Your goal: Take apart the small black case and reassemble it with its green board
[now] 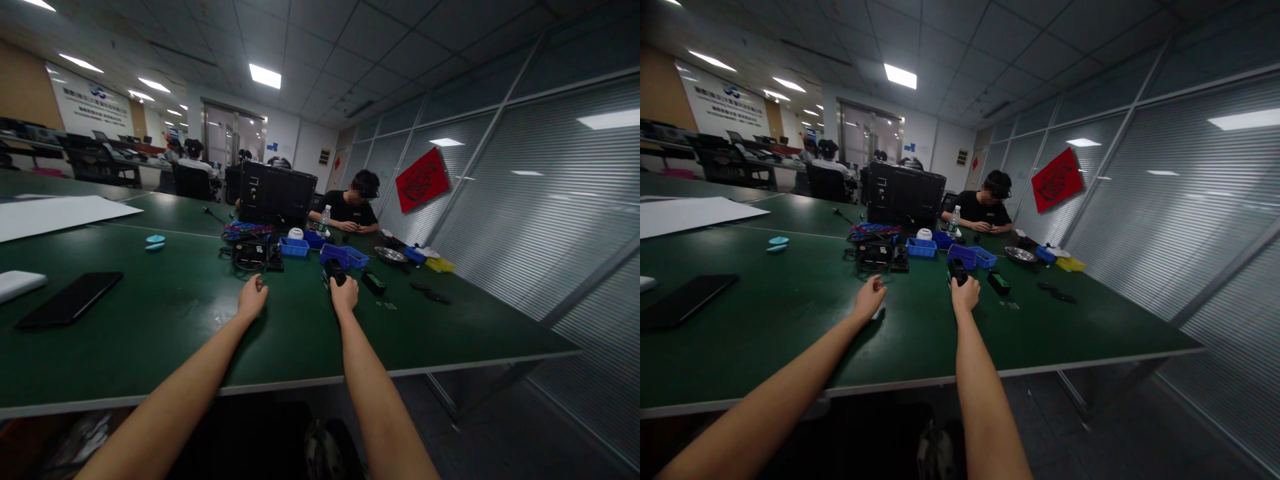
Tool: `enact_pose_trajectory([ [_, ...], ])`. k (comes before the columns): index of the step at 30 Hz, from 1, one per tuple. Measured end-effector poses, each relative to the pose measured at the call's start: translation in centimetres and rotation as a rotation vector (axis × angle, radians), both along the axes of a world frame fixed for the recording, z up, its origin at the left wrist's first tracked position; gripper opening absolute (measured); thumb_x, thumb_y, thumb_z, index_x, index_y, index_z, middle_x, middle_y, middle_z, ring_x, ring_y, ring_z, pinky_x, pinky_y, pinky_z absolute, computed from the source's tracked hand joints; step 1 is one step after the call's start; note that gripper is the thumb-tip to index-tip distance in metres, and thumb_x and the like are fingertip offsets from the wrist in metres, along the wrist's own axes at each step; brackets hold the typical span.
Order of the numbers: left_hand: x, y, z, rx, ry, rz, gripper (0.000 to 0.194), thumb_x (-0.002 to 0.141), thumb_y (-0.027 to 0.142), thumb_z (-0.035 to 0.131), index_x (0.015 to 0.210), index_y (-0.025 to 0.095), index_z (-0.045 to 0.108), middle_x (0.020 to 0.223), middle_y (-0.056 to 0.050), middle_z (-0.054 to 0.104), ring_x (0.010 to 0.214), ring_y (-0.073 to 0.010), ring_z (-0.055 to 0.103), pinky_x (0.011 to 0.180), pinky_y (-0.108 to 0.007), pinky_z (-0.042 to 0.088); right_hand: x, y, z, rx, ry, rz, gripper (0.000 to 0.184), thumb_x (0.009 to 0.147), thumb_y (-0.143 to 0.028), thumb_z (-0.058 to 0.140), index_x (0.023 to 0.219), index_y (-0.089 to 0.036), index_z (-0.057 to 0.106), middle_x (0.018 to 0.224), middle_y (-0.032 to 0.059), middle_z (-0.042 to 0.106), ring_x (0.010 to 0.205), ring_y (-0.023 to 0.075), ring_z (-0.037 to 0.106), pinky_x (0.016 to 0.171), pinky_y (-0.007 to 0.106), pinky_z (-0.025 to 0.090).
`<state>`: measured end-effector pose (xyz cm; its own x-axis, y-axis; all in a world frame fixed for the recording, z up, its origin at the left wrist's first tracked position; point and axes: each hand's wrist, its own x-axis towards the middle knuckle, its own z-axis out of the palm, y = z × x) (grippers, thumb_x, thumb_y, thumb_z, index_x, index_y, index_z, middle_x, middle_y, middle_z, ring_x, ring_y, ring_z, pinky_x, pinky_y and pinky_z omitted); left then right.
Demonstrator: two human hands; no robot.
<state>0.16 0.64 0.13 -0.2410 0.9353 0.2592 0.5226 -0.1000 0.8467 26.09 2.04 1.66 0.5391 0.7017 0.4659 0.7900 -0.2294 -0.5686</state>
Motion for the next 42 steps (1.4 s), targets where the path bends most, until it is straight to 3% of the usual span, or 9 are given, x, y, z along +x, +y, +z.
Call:
enact_pose_trajectory([
  [5,0.1,-0.2,0.2,-0.002,0.012,-0.012,0.047,0.074,0.022,0.050,0.119,0.012,0.046,0.105,-0.011,0.061,0.092,-0.0176,0.058,0.084,-0.029,0.043,-1.5,-0.6,0.6,0.112,-0.023,0.150,0.052,0.077,-0.051,0.040,0.113,-0.014,0.049,0.107,0.0124,0.052,0.099,0.0229,0.048,0.079,0.029,0.038],
  [9,0.1,-0.4,0.4,-0.015,0.012,-0.014,0.046,0.074,0.022,0.050,0.119,0.014,0.046,0.105,-0.010,0.061,0.092,-0.0176,0.058,0.085,-0.030,0.043,-2.7,-0.8,0.2,0.011,-0.080,0.248,0.049,0.075,-0.052,0.044,0.109,-0.017,0.053,0.105,0.0095,0.054,0.097,0.0216,0.050,0.077,0.028,0.038],
  [14,0.1,-0.3,0.3,-0.015,0.018,-0.010,0.046,0.074,0.021,0.050,0.119,0.014,0.046,0.103,-0.010,0.062,0.091,-0.0171,0.059,0.084,-0.029,0.042,-3.4,-0.9,-0.2,-0.149,-0.161,0.255,0.047,0.074,-0.054,0.047,0.103,-0.018,0.057,0.103,0.0116,0.057,0.099,0.0244,0.050,0.076,0.031,0.040],
  [22,0.1,-0.1,0.1,-0.013,0.021,-0.018,0.047,0.074,0.022,0.050,0.120,0.014,0.045,0.102,-0.009,0.063,0.090,-0.0167,0.059,0.083,-0.029,0.043,-4.0,-0.8,-0.5,-0.286,-0.174,0.232,0.054,0.081,-0.056,0.032,0.098,-0.014,0.059,0.102,0.0174,0.057,0.096,0.0281,0.051,0.074,0.035,0.040],
  [25,0.1,-0.1,0.1,-0.012,0.022,-0.022,0.047,0.074,0.022,0.049,0.120,0.013,0.045,0.101,-0.009,0.062,0.089,-0.0165,0.059,0.083,-0.028,0.043,-4.3,-0.9,-0.5,-0.237,-0.214,0.269,0.050,0.079,-0.055,0.038,0.099,-0.014,0.059,0.103,0.0153,0.055,0.098,0.0275,0.049,0.076,0.034,0.039],
  [29,0.1,-0.1,0.1,-0.012,0.018,-0.027,0.047,0.074,0.023,0.050,0.120,0.013,0.045,0.101,-0.010,0.062,0.089,-0.0166,0.059,0.082,-0.028,0.043,-4.4,-1.3,-0.1,-0.058,-0.266,0.386,0.047,0.076,-0.056,0.044,0.102,-0.020,0.058,0.106,0.0102,0.053,0.103,0.0247,0.044,0.083,0.032,0.035],
  [33,0.1,-0.1,0.1,-0.020,0.021,-0.021,0.047,0.074,0.023,0.049,0.120,0.014,0.046,0.101,-0.009,0.063,0.088,-0.0164,0.059,0.083,-0.028,0.043,-3.3,-1.3,0.5,0.019,-0.168,0.259,0.044,0.084,-0.048,0.033,0.105,-0.018,0.057,0.107,0.0107,0.052,0.102,0.0226,0.043,0.084,0.031,0.033],
  [37,0.1,-0.1,0.0,-0.015,0.015,-0.018,0.047,0.074,0.022,0.049,0.120,0.013,0.045,0.100,-0.008,0.063,0.087,-0.0153,0.059,0.082,-0.027,0.043,-1.4,-0.8,0.5,-0.102,-0.084,0.005,0.045,0.086,-0.041,0.031,0.109,-0.012,0.056,0.107,0.0168,0.052,0.102,0.0268,0.044,0.082,0.035,0.033],
  [42,0.1,-0.2,0.1,-0.020,0.021,-0.014,0.047,0.074,0.022,0.049,0.120,0.013,0.046,0.100,-0.008,0.063,0.087,-0.0153,0.059,0.082,-0.027,0.043,-0.5,0.1,-0.4,-0.306,-0.074,0.010,0.041,0.082,-0.041,0.039,0.103,-0.010,0.059,0.104,0.0194,0.052,0.101,0.0291,0.046,0.078,0.037,0.035],
])
